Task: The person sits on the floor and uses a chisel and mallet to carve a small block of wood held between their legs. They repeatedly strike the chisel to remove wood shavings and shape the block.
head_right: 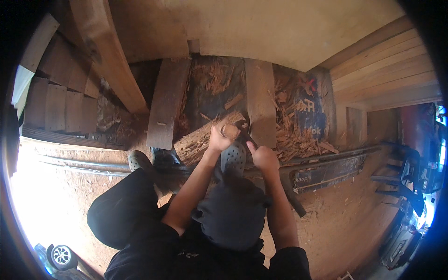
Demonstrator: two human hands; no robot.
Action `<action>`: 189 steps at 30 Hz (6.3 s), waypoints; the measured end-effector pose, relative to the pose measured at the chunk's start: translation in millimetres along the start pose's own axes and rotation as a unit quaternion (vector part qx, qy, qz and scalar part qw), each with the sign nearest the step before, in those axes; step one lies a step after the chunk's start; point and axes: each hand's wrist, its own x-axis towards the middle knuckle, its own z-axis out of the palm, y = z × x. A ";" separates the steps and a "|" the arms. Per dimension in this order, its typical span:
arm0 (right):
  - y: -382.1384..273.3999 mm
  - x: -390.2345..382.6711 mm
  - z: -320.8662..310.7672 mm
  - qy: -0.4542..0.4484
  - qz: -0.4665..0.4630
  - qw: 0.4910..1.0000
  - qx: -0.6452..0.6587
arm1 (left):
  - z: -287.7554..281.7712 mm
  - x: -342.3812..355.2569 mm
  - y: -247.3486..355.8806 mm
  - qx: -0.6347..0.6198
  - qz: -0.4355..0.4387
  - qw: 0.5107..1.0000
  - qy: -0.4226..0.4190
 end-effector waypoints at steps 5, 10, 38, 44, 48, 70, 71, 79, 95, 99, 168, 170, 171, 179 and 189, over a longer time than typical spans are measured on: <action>20.7 4.8 18.7 0.033 -0.017 0.997 0.066 | -2.6 -0.4 7.8 -0.024 -0.010 1.000 -0.017; 43.1 7.7 41.1 -0.002 0.004 0.977 0.212 | -7.3 -0.3 12.5 0.031 -0.044 0.997 -0.049; 49.9 -55.3 21.0 0.061 0.102 0.901 0.418 | 14.3 19.4 63.9 0.328 0.008 0.940 -0.088; 52.6 -85.0 -14.8 0.146 0.088 0.825 0.538 | 24.0 27.4 55.7 0.308 -0.005 0.950 -0.044; 57.1 -97.7 -23.8 0.187 0.059 0.817 0.542 | 22.2 32.8 59.0 0.329 -0.035 0.942 -0.059; 43.5 -82.7 -16.2 0.210 -0.007 0.918 0.336 | 16.6 44.2 46.5 0.255 0.083 0.937 -0.226; 42.2 -83.3 -16.2 0.213 -0.002 0.919 0.330 | 17.1 43.1 45.3 0.271 0.091 0.933 -0.220; 34.5 -84.0 -16.6 0.227 -0.005 0.928 0.295 | 25.1 11.4 34.7 0.345 0.106 0.933 -0.011; 55.7 -120.8 -34.9 0.232 -0.038 0.896 0.377 | 1.7 18.8 33.0 0.366 0.098 0.922 -0.083; 67.5 -149.4 -51.6 0.287 -0.086 0.776 0.555 | -3.3 17.8 29.0 0.343 0.107 0.932 -0.059; -2.7 -144.1 -108.2 0.271 -0.274 0.896 0.219 | -14.7 17.3 13.0 0.318 0.052 0.944 -0.066; -6.2 -141.1 -94.5 0.425 -0.305 0.832 0.186 | -23.3 21.1 9.9 0.306 0.038 0.950 -0.044; -7.4 -137.0 -92.7 0.345 -0.273 0.888 0.135 | -27.0 24.0 10.0 0.307 0.033 0.951 -0.025; 4.5 -133.4 -124.6 0.237 -0.192 0.937 0.171 | -22.4 22.7 19.2 0.319 0.030 0.944 -0.077; -24.6 -112.2 -112.8 0.187 -0.204 0.960 -0.033 | -2.9 24.4 16.3 0.346 0.068 0.926 -0.136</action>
